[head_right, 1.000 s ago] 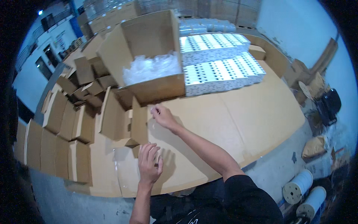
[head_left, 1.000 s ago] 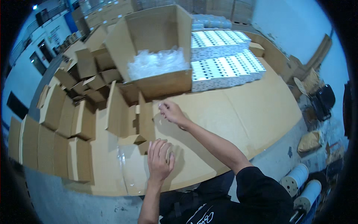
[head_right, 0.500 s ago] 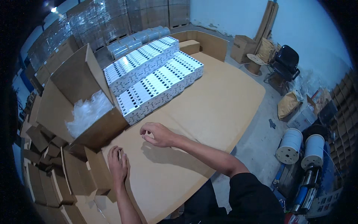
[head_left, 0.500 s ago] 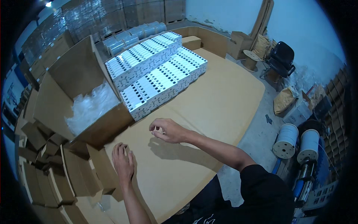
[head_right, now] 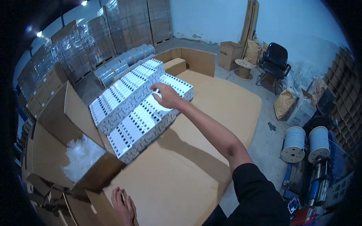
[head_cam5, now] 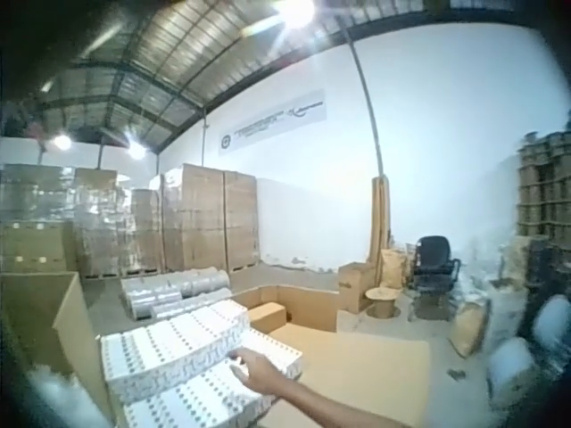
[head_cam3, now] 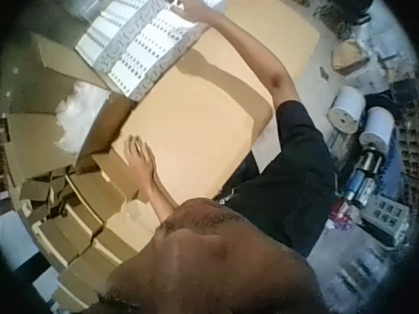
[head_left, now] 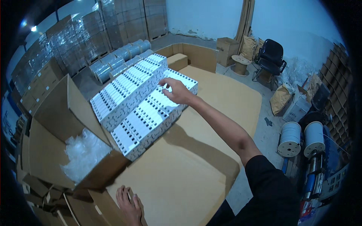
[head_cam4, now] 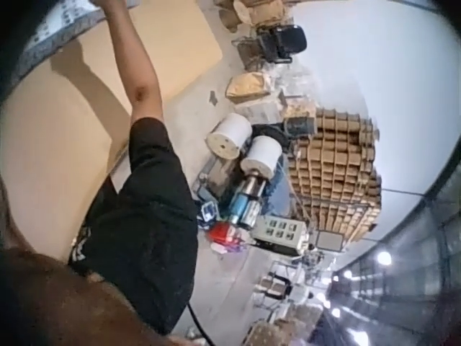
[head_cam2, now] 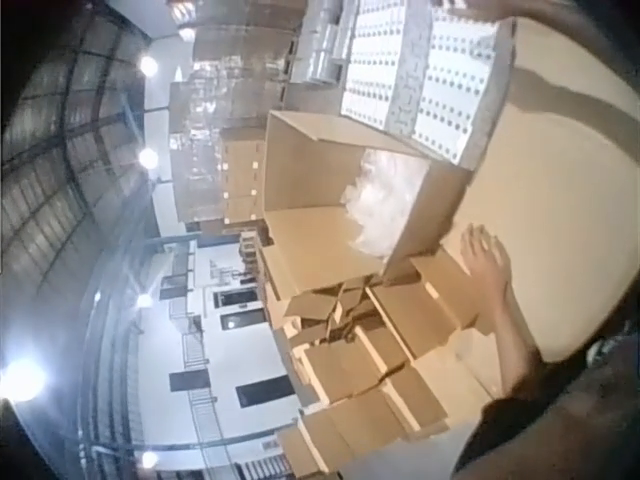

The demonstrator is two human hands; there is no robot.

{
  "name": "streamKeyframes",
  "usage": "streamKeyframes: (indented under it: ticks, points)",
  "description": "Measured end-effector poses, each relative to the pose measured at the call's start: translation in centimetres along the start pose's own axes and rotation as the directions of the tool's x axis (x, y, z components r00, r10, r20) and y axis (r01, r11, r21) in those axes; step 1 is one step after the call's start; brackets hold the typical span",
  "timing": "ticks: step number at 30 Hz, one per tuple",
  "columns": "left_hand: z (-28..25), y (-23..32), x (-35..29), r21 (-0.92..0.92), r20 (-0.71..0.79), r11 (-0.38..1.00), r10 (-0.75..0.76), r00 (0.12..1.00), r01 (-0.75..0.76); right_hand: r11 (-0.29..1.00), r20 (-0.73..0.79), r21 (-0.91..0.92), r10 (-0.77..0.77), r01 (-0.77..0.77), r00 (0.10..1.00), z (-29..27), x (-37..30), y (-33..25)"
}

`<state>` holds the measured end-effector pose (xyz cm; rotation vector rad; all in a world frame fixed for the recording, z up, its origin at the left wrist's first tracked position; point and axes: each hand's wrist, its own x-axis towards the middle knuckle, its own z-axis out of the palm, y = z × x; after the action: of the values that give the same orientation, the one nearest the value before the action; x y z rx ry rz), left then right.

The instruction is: The person is packing small product boxes into larger cardboard shipping boxes.

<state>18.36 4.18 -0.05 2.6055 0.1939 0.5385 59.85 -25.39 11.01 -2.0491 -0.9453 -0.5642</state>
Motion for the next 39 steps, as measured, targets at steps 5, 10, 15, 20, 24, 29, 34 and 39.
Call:
streamKeyframes:
  ticks: [5, 10, 15, 20, 24, 29, 34, 39]
  points:
    - [-0.2, 0.2, 0.3, 0.086, -0.001, 0.996, 0.017, 1.000, -0.017, 0.953, -0.045, -0.268, 0.134, -0.141, 0.990, -0.2, 8.5, 9.9]
    - [-0.1, 1.7, 0.7, 0.186, -0.029, 0.982, -0.018, 0.999, 0.024, 0.871, -0.080, -0.348, 0.342, -0.348, 0.936, 1.1, 12.9, 15.2]
    - [0.6, 1.1, 1.1, 0.141, -0.049, 0.990, 0.002, 0.999, 0.005, 0.789, -0.020, -0.409, 0.494, -0.458, 0.869, 2.4, 14.3, 17.8]
    - [-0.6, 3.0, 2.3, 0.245, 0.024, 0.969, -0.023, 0.999, 0.017, 0.878, -0.124, -0.206, 0.416, -0.433, 0.901, 2.7, 14.0, 19.5]
    - [0.0, 2.3, 2.0, 0.156, -0.012, 0.987, -0.025, 1.000, 0.027, 0.888, -0.174, -0.202, 0.382, -0.413, 0.908, 3.3, 12.9, 21.1]
    - [-0.3, 2.7, 2.2, 0.174, 0.020, 0.984, 0.033, 0.999, -0.036, 0.912, -0.137, -0.276, 0.274, -0.303, 0.952, 2.1, 11.5, 22.4]
    - [1.8, 0.0, 0.7, 0.041, -0.012, 0.997, -0.069, 0.998, 0.069, 0.914, -0.205, -0.269, 0.253, -0.303, 0.946, -0.4, 10.0, 18.7]
    - [1.7, 0.2, 0.7, 0.060, -0.095, 0.995, -0.071, 0.993, 0.077, 0.926, -0.238, -0.260, 0.212, -0.273, 0.948, -2.5, 6.2, 12.2]
